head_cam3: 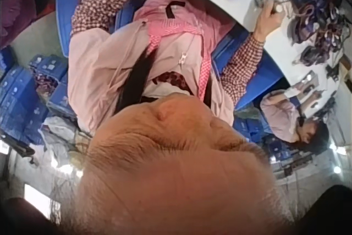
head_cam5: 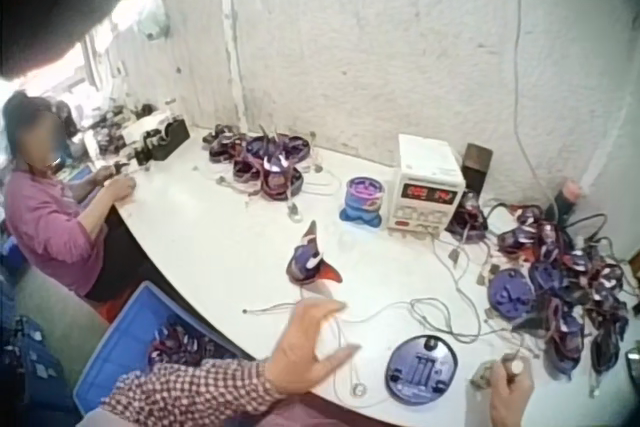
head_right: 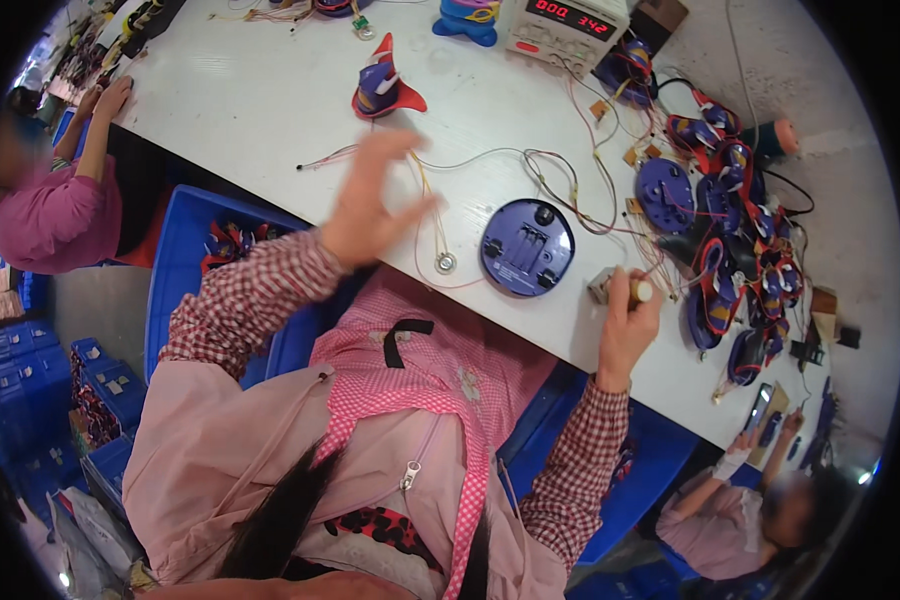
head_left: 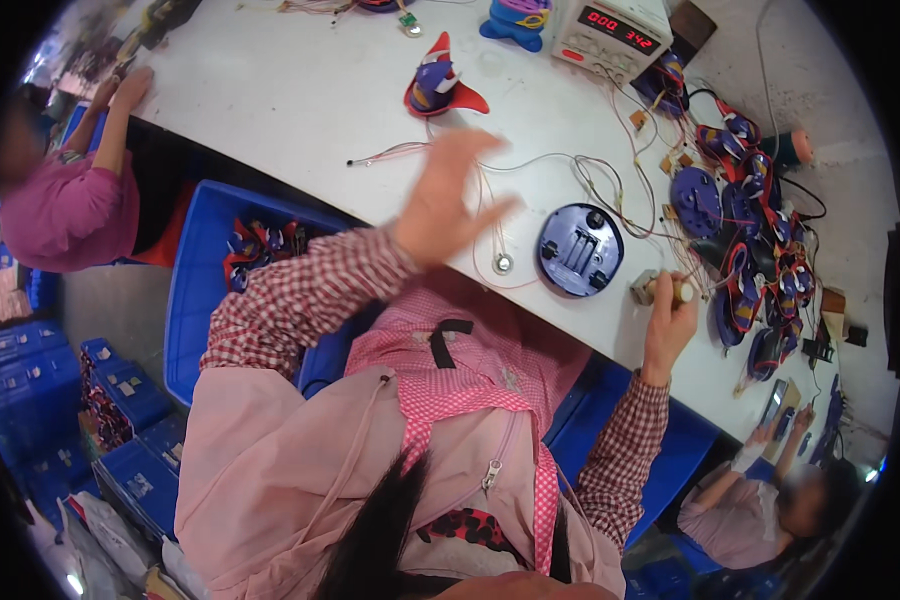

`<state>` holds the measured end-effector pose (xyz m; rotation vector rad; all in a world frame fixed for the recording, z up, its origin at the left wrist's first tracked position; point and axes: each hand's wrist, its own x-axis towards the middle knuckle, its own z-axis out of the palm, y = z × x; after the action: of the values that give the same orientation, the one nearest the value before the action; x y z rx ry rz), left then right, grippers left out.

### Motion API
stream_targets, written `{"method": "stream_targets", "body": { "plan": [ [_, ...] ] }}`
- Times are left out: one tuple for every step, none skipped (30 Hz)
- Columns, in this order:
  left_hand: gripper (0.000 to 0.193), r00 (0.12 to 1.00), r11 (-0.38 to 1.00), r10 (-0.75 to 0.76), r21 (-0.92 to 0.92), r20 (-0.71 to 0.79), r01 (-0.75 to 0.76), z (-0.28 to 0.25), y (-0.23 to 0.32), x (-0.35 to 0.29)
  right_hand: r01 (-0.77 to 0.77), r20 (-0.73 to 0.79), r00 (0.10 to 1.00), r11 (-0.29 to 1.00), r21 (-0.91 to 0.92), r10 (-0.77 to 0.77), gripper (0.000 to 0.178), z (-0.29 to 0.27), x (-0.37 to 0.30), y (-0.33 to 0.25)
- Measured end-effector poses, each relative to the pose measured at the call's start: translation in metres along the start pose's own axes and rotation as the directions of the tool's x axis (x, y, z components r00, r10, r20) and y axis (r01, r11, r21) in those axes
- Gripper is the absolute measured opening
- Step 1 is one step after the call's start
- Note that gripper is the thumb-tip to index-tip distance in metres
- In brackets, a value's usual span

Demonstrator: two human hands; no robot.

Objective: Assembling electronic toy components by connecting wires and fitting parts into a plastic housing.

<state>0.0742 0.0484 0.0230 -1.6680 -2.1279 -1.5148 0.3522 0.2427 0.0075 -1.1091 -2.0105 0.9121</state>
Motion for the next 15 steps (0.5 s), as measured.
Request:
{"method": "stream_targets", "body": {
  "plan": [
    [0.072,0.987,0.989,-0.145,-0.044,-0.064,0.143,-0.017,-0.020,0.005,0.094,-0.177,0.976,0.982,-0.164,-0.123,0.022,-0.002,-0.006,-0.005],
    [0.075,0.971,0.975,-0.219,-0.055,-0.094,0.214,-0.032,-0.044,0.013,0.152,-0.326,0.907,0.929,-0.337,-0.266,0.023,-0.002,-0.008,-0.012],
    [0.077,0.948,0.956,-0.292,-0.069,-0.129,0.285,-0.044,-0.069,0.022,0.160,-0.318,0.909,0.930,-0.331,-0.269,0.023,0.001,-0.008,-0.028],
    [0.082,0.961,0.965,-0.259,0.012,-0.094,0.261,-0.051,-0.093,0.029,0.278,-0.279,0.887,0.907,-0.316,-0.369,0.025,0.007,-0.014,-0.054],
    [0.086,0.972,0.968,-0.231,0.092,-0.051,0.235,-0.058,-0.111,0.031,0.389,-0.241,0.854,0.873,-0.294,-0.461,0.027,0.014,-0.024,-0.080],
    [0.086,0.973,0.968,-0.227,0.096,-0.047,0.231,-0.060,-0.123,0.038,0.488,0.002,0.868,0.853,-0.184,-0.496,0.030,0.028,-0.022,-0.103],
    [0.090,0.965,0.955,-0.260,0.161,0.042,0.250,-0.061,-0.133,0.042,0.555,0.241,0.814,0.830,-0.051,-0.529,0.032,0.052,-0.016,-0.122],
    [0.093,0.948,0.941,-0.291,0.218,0.129,0.259,-0.061,-0.143,0.049,0.574,0.358,0.753,0.817,0.053,-0.552,0.036,0.083,-0.011,-0.135],
    [0.096,0.923,0.926,-0.321,0.276,0.214,0.258,-0.060,-0.152,0.056,0.646,0.394,0.696,0.763,0.022,-0.601,0.037,0.115,-0.003,-0.147],
    [0.096,0.927,0.932,-0.305,0.267,0.219,0.244,-0.056,-0.160,0.061,0.661,0.409,0.685,0.750,-0.001,-0.603,0.038,0.144,0.005,-0.151],
    [0.096,0.904,0.944,-0.328,0.141,0.274,0.299,-0.051,-0.162,0.070,0.680,0.409,0.678,0.733,-0.032,-0.611,0.038,0.165,0.012,-0.150],
    [0.095,0.878,0.934,-0.341,0.016,0.335,0.357,-0.046,-0.164,0.079,0.701,0.486,0.669,0.694,-0.162,-0.562,0.034,0.182,0.020,-0.148],
    [0.094,0.837,0.893,-0.368,-0.095,0.405,0.439,-0.041,-0.171,0.084,0.712,0.570,0.661,0.648,-0.270,-0.488,0.031,0.203,0.029,-0.140],
    [0.094,0.840,0.895,-0.361,-0.102,0.406,0.434,-0.041,-0.172,0.086,0.711,0.568,0.664,0.645,-0.278,-0.487,0.031,0.215,0.032,-0.137],
    [0.090,0.813,0.859,-0.403,-0.131,0.421,0.494,-0.040,-0.172,0.088,0.736,0.572,0.642,0.619,-0.275,-0.510,0.027,0.225,0.035,-0.134]
  ]
}}
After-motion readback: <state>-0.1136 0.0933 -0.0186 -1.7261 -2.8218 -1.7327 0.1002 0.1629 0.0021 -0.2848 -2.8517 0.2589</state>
